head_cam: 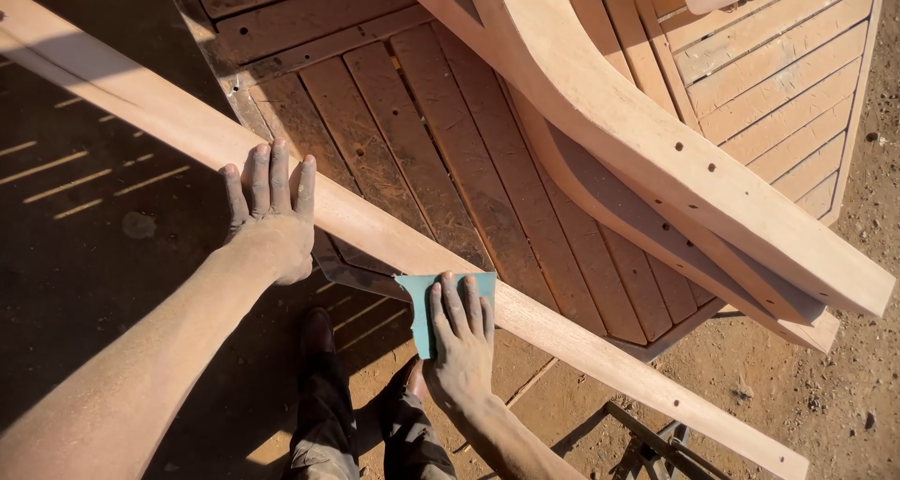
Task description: Manually sanding the surfaces and edges of wooden planks using sandpaper in an outdoor workshop.
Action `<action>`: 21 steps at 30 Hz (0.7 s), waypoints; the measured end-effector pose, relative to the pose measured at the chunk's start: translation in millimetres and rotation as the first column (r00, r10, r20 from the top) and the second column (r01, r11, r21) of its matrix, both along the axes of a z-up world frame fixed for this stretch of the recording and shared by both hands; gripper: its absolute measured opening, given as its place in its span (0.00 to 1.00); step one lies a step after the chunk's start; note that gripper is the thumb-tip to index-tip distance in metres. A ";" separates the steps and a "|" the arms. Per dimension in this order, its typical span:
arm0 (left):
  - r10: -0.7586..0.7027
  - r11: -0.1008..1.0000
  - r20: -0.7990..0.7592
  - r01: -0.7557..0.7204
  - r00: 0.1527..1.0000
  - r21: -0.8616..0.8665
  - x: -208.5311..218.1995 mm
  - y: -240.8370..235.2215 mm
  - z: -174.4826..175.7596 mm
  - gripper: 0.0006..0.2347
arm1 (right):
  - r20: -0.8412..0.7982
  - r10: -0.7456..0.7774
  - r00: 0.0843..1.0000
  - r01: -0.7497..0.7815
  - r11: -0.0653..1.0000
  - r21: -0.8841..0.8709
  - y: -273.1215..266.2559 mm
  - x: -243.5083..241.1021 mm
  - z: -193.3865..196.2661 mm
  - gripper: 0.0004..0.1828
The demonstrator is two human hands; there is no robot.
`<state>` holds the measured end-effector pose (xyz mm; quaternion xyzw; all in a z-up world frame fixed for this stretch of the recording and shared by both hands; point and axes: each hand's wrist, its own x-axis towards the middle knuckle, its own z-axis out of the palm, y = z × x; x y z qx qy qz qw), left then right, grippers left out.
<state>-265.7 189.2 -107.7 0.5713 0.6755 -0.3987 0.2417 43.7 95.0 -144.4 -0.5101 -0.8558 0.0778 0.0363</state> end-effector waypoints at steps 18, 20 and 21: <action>-0.085 0.984 0.063 0.074 0.994 0.161 -11.6 -5.5 14.8 0.51 | -0.019 -0.231 0.973 0.224 0.957 -0.184 -9.8 83.2 3.0 0.63; -0.077 0.975 0.131 0.047 0.988 0.219 -8.8 -9.2 19.6 0.57 | -0.129 0.058 0.990 -0.083 0.977 -0.196 19.0 -8.6 15.1 0.47; -0.062 0.976 0.120 0.034 0.991 0.216 -16.0 -17.9 -5.3 0.57 | -0.140 0.073 0.987 -0.101 0.975 -0.198 33.4 -34.0 12.3 0.47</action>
